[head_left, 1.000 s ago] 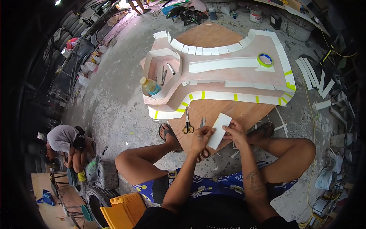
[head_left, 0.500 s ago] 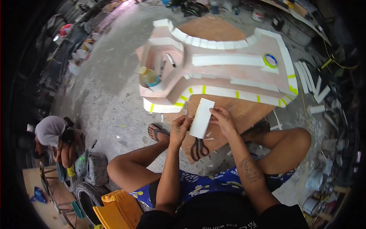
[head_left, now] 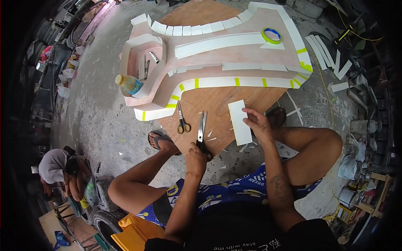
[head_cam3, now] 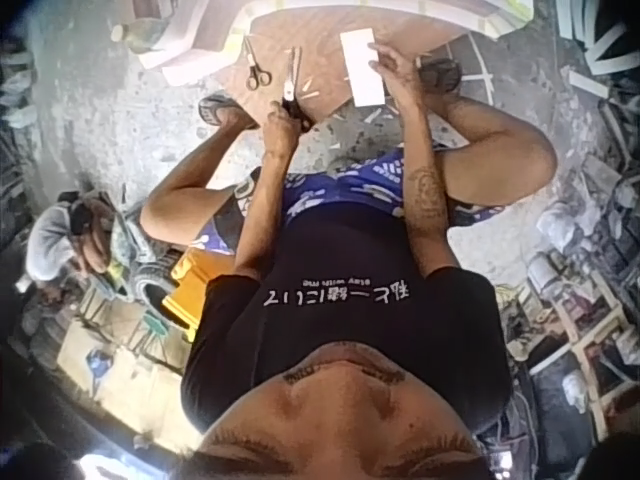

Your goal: Assembling and taping together white foam components to build a larger curved structure.

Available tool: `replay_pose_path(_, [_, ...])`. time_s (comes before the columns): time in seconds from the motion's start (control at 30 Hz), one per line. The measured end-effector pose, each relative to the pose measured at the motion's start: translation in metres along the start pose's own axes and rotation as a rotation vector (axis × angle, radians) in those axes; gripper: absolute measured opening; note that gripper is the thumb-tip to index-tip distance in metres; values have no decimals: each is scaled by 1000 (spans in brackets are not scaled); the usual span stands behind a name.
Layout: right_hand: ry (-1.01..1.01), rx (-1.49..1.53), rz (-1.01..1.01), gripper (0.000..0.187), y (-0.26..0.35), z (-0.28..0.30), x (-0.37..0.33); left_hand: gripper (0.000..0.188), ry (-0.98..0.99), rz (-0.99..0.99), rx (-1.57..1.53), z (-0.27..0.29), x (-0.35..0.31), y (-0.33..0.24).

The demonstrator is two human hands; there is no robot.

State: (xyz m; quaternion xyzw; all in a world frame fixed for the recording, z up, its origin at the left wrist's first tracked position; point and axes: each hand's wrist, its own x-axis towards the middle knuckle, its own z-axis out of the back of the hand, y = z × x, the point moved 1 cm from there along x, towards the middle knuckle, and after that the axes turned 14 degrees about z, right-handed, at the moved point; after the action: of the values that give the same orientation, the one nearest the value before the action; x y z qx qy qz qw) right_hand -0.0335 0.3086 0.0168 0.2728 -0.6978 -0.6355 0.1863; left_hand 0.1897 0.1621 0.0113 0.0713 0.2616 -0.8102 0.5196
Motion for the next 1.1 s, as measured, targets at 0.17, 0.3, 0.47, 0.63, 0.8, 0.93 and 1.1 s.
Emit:
replay_pose_path(0.17, [84,101,81,40,3,-6,9,49,43,99,95,17,-3,-8])
replay_pose_path(0.3, [145,115,117,43,12,-20,13,57,25,124,-7,20,-5,23])
replay_pose_path(0.47, [235,148,181,46,28,-25,14,52,176,138,-220,47,-2,51])
replay_pose_path(0.63, [253,157,284,52,41,-26,10,37,146,-64,-212,101,-7,58])
replay_pose_path(0.8, [270,150,249,52,42,-25,7,36,322,80,-387,140,-11,61])
replay_pose_path(0.93, [304,118,322,54,48,-36,6,43,586,-21,-509,170,-5,55])
replay_pose_path(1.1, [401,86,239,54,63,-45,-2,42,795,-14,-319,198,18,26])
